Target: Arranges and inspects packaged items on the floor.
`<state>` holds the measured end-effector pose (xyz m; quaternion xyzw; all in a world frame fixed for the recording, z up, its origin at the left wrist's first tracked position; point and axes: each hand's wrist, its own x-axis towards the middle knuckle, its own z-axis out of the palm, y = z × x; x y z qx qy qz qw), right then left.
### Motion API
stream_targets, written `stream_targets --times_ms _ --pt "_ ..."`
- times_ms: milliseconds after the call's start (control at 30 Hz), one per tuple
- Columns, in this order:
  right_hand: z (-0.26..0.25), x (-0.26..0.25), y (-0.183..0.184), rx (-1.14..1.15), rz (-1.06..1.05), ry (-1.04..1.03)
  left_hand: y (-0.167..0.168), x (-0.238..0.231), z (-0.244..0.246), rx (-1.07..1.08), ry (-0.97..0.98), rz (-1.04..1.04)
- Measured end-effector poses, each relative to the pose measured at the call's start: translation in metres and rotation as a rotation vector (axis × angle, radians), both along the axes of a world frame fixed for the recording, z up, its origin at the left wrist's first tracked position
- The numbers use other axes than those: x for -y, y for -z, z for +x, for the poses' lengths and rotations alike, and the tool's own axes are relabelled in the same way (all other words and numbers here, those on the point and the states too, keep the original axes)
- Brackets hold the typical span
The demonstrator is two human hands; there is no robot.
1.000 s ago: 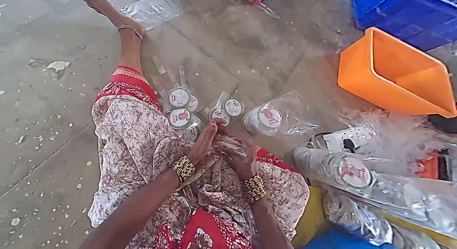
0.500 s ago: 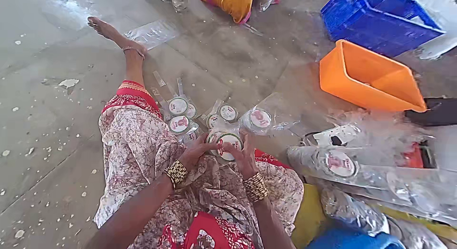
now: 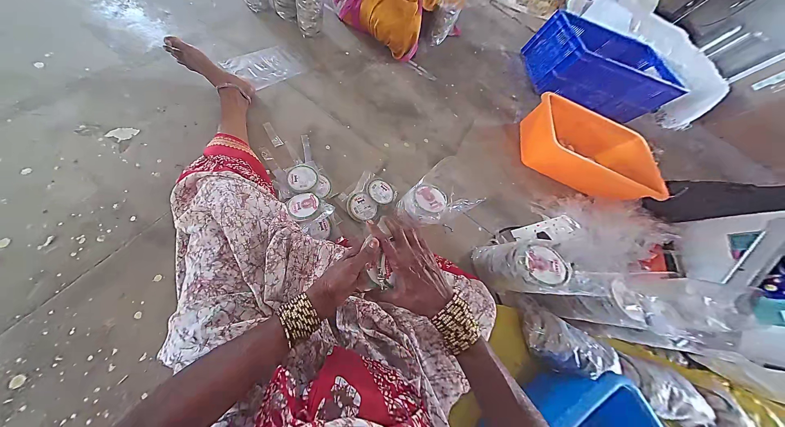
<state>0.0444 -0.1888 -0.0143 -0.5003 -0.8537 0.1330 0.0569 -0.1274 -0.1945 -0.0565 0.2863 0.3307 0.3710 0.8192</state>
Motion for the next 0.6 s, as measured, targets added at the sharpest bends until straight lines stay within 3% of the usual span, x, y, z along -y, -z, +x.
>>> stream_targets --times_ms 133,200,333,500,600 --pt "-0.014 0.009 -0.017 0.069 -0.217 0.147 -0.005 0.007 0.007 -0.057 -0.074 -0.030" --pt "-0.010 0.012 -0.019 0.018 -0.197 0.175 -0.020 0.008 0.006 -0.116 -0.041 -0.071" --pt "0.011 0.006 -0.023 -0.320 -0.078 0.207 -0.038 -0.003 0.009 -0.038 0.038 0.019" --pt "0.015 -0.001 -0.043 -0.201 -0.174 0.238 -0.068 -0.024 0.020 -0.118 0.077 0.024" --pt "0.031 -0.009 -0.035 -0.405 -0.077 0.217 -0.073 -0.034 0.021 -0.095 0.148 0.093"
